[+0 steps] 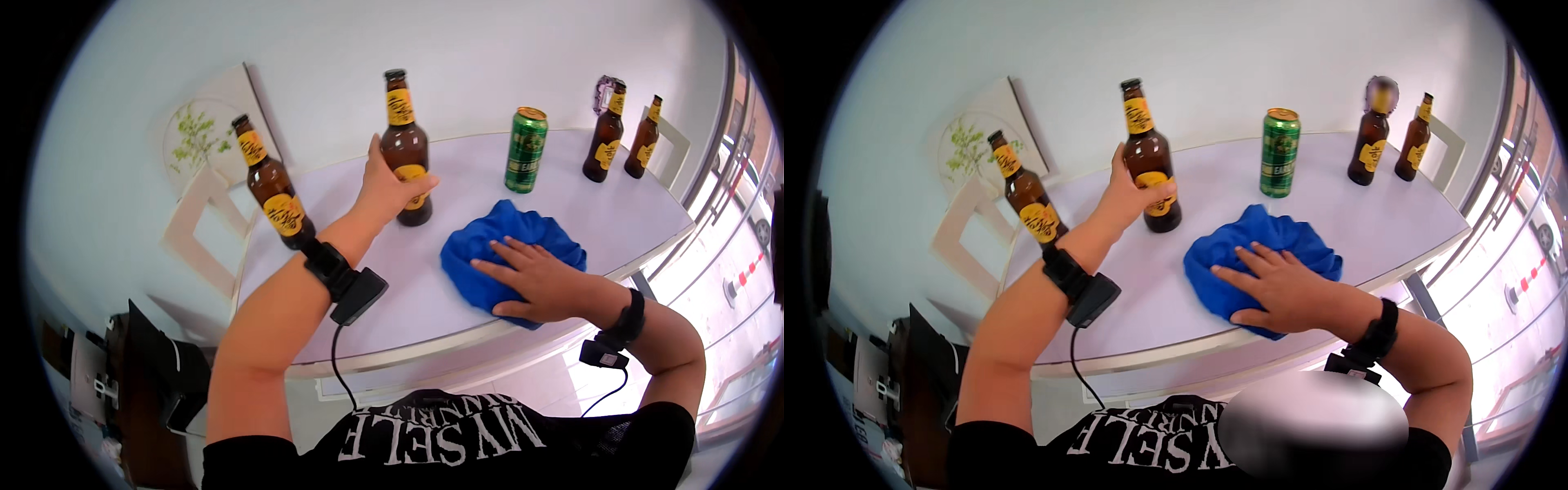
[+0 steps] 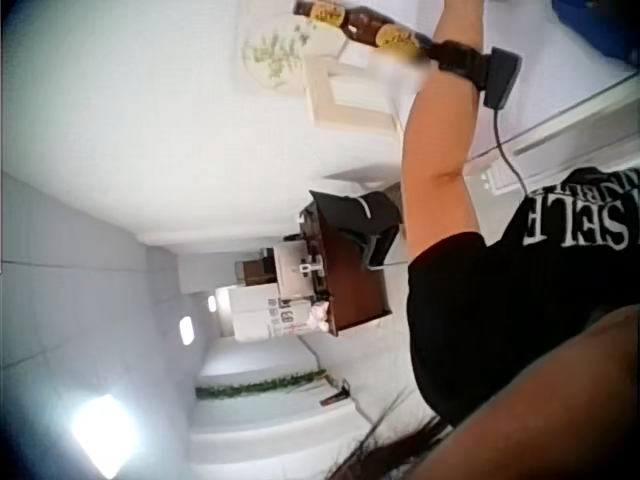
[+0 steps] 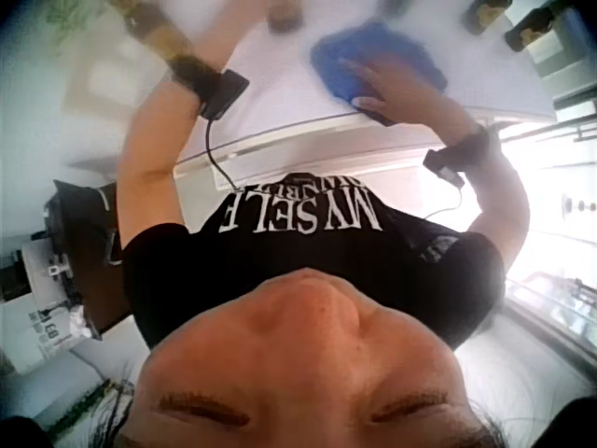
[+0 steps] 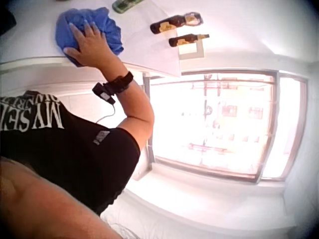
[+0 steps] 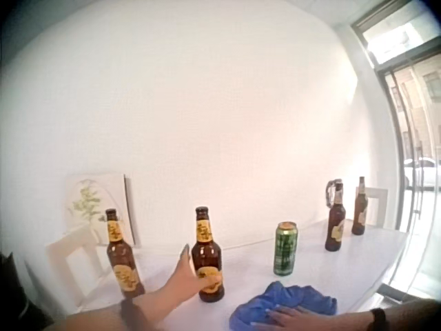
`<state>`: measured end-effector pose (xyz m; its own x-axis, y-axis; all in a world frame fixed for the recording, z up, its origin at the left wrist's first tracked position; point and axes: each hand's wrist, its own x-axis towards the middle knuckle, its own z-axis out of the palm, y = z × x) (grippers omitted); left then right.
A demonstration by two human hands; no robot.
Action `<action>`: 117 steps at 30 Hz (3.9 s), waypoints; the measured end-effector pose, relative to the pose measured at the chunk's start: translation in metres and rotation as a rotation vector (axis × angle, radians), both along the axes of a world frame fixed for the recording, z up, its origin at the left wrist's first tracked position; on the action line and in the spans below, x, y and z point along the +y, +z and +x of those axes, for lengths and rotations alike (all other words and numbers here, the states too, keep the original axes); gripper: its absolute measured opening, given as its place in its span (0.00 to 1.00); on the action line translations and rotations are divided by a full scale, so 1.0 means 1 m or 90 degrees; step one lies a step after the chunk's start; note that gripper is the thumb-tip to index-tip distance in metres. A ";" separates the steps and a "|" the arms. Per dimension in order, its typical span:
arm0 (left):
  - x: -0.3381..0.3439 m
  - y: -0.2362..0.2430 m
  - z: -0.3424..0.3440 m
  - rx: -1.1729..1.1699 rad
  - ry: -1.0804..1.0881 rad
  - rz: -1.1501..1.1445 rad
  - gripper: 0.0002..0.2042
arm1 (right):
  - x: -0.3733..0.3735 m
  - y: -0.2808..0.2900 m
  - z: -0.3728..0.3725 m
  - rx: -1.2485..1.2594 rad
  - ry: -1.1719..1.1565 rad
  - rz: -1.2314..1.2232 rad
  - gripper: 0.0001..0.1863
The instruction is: The person wipes down the surfaces of a white shelving unit with a blue cloth, moving bottles and a can aside to clean underneath and around them.
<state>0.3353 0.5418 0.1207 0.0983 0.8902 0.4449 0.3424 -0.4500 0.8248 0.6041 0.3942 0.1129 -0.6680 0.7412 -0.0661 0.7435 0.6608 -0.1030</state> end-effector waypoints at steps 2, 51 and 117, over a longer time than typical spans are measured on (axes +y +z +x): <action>0.003 -0.008 0.020 -0.093 0.012 0.055 0.50 | 0.003 0.001 0.002 -0.031 0.019 -0.023 0.35; 0.030 0.002 -0.034 -0.194 0.220 0.055 0.40 | 0.093 -0.010 -0.056 -0.084 -0.028 0.036 0.38; -0.245 -0.060 -0.214 0.386 0.222 0.047 0.25 | -0.103 -0.049 -0.248 0.242 0.052 0.319 0.31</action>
